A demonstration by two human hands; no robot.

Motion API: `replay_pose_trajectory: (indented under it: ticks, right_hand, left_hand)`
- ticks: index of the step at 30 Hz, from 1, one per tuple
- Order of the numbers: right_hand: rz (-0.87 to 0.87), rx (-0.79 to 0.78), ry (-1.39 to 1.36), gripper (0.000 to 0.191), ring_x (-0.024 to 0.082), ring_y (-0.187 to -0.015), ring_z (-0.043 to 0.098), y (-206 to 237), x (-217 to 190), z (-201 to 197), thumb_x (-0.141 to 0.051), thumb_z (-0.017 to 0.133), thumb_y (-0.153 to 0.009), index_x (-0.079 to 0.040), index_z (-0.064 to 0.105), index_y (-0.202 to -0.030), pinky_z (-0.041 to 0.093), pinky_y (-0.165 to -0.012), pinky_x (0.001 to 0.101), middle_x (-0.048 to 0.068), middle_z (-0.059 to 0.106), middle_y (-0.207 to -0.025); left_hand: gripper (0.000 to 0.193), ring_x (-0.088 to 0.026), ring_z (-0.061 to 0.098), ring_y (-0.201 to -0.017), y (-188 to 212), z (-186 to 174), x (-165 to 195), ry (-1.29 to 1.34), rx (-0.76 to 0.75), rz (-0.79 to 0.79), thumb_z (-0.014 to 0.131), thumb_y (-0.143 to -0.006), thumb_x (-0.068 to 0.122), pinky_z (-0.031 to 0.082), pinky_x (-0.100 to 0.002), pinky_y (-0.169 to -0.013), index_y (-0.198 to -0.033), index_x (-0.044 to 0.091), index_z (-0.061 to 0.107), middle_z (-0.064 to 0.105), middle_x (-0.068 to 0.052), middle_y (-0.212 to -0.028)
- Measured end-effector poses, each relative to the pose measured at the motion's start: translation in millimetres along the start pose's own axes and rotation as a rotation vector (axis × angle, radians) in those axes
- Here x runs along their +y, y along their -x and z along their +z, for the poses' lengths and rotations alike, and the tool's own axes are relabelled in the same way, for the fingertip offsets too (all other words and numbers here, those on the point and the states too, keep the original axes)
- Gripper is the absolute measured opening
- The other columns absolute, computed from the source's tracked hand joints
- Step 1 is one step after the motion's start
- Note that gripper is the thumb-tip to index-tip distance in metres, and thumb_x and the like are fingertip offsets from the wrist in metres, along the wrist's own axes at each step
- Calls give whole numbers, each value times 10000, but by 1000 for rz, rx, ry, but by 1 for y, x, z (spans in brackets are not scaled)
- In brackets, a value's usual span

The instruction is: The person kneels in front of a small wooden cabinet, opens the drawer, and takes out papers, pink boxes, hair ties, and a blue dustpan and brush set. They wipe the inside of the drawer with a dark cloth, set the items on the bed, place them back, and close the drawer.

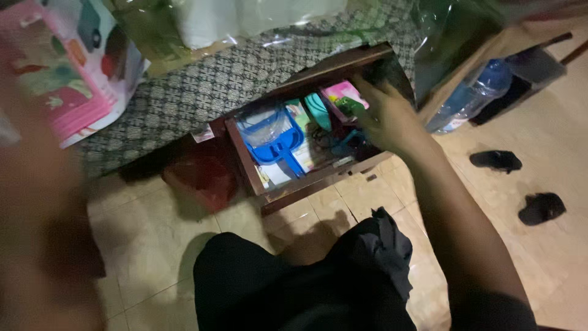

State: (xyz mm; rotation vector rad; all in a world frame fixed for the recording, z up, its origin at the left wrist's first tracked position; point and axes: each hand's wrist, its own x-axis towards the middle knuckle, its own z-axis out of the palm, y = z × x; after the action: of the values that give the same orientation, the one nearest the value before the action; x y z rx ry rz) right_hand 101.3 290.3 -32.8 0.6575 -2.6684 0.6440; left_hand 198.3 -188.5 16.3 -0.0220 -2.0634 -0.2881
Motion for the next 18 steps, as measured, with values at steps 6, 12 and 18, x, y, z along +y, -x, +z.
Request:
replay_pose_trajectory:
  ticks: [6,12,18]
  right_hand:
    - [141,-258,299,779,528,-1157,567,-56,4,63,-503,755,-921,-2,456,-1436,491,-974,539,365,567,-1264]
    - [329,-491,492,935,493,-1337,497,-63,1,74,-538,806,-810,-91,353,-1496,512,-1010,564,294,495,-1404]
    - [339,-379,342,922,548,-1249,499,-61,8,71,-552,813,-797,-100,397,-1484,466,-1045,534,358,406,-1405]
  left_hand:
    - [413,-334,636,-1054,88,25,170,447,-371,438,690,-864,345,488,-498,-934,-1070,-13,667,662,-198,-1105]
    - [353,-318,647,-973,109,58,179,487,-577,310,676,-946,321,478,-466,-931,-1074,-8,686,682,-148,-1010]
    - [356,-314,680,-885,107,56,190,286,-828,306,617,-969,371,476,-463,-914,-980,22,681,699,-142,-899]
